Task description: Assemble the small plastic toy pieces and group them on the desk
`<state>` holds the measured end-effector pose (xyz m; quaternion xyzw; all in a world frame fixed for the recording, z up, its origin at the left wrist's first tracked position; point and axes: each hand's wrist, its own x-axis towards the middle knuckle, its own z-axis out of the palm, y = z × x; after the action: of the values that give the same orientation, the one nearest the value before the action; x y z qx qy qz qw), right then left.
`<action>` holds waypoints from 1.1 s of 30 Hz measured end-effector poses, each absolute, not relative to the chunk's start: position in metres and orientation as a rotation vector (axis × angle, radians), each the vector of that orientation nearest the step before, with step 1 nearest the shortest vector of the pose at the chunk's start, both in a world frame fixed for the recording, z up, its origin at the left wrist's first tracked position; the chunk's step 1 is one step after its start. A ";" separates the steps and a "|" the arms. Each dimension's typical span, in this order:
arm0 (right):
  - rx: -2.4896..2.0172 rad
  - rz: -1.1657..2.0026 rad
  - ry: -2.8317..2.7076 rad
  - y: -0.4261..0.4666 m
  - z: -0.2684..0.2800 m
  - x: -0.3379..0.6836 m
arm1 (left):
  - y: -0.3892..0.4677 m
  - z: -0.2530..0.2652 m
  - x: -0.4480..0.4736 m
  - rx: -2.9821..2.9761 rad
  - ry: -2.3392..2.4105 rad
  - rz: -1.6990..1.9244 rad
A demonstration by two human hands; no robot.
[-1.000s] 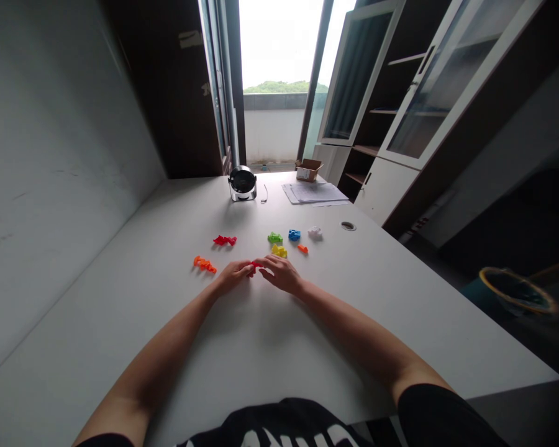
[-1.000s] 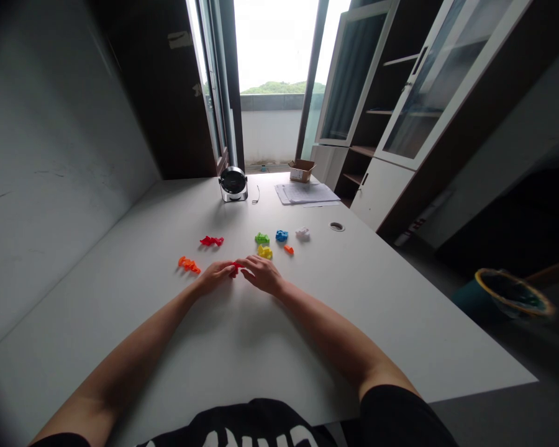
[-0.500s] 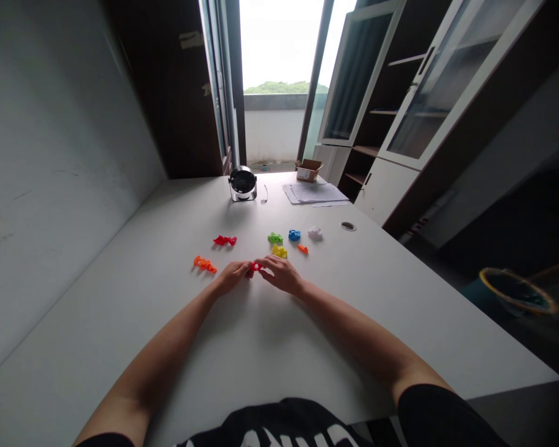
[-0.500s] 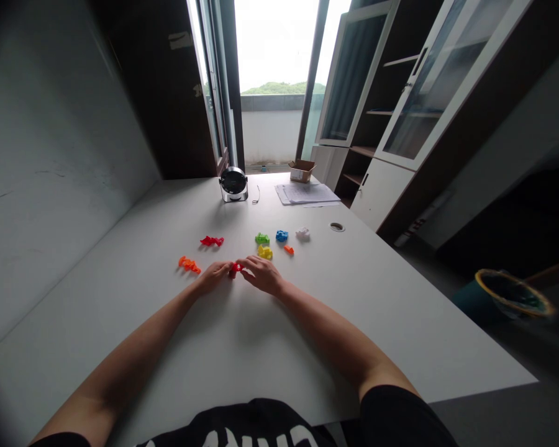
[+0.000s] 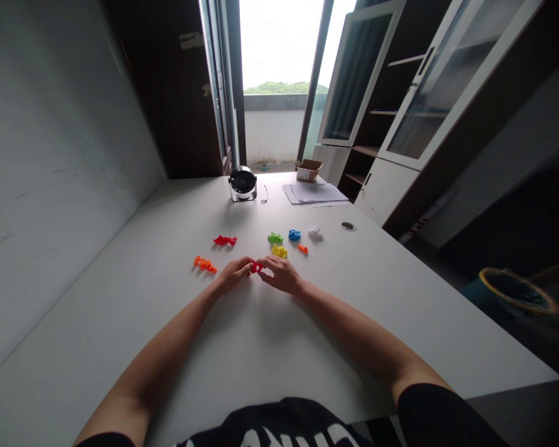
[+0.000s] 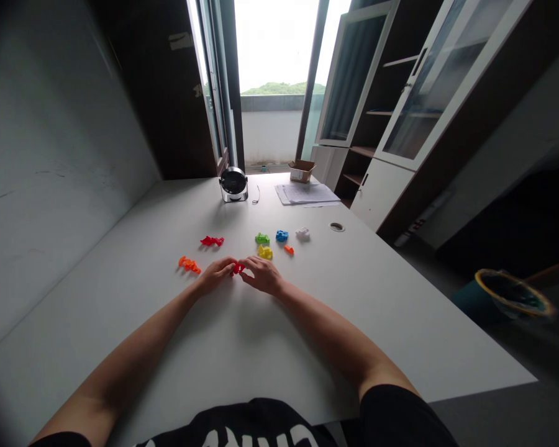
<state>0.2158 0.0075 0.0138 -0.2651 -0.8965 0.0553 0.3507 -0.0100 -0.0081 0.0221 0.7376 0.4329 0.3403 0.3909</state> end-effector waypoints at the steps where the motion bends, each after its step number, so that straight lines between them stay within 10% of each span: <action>1: -0.696 0.138 -2.313 0.007 0.014 0.216 | -0.008 0.021 -0.010 1.856 1.098 0.877; 33: -0.795 0.110 -2.307 0.005 0.016 0.218 | -0.012 0.028 -0.011 1.884 1.066 0.822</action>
<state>0.2179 0.0055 0.0155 -0.3057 -0.8873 0.0425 0.3426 -0.0113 -0.0122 0.0281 0.7453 0.4215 0.3250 0.4014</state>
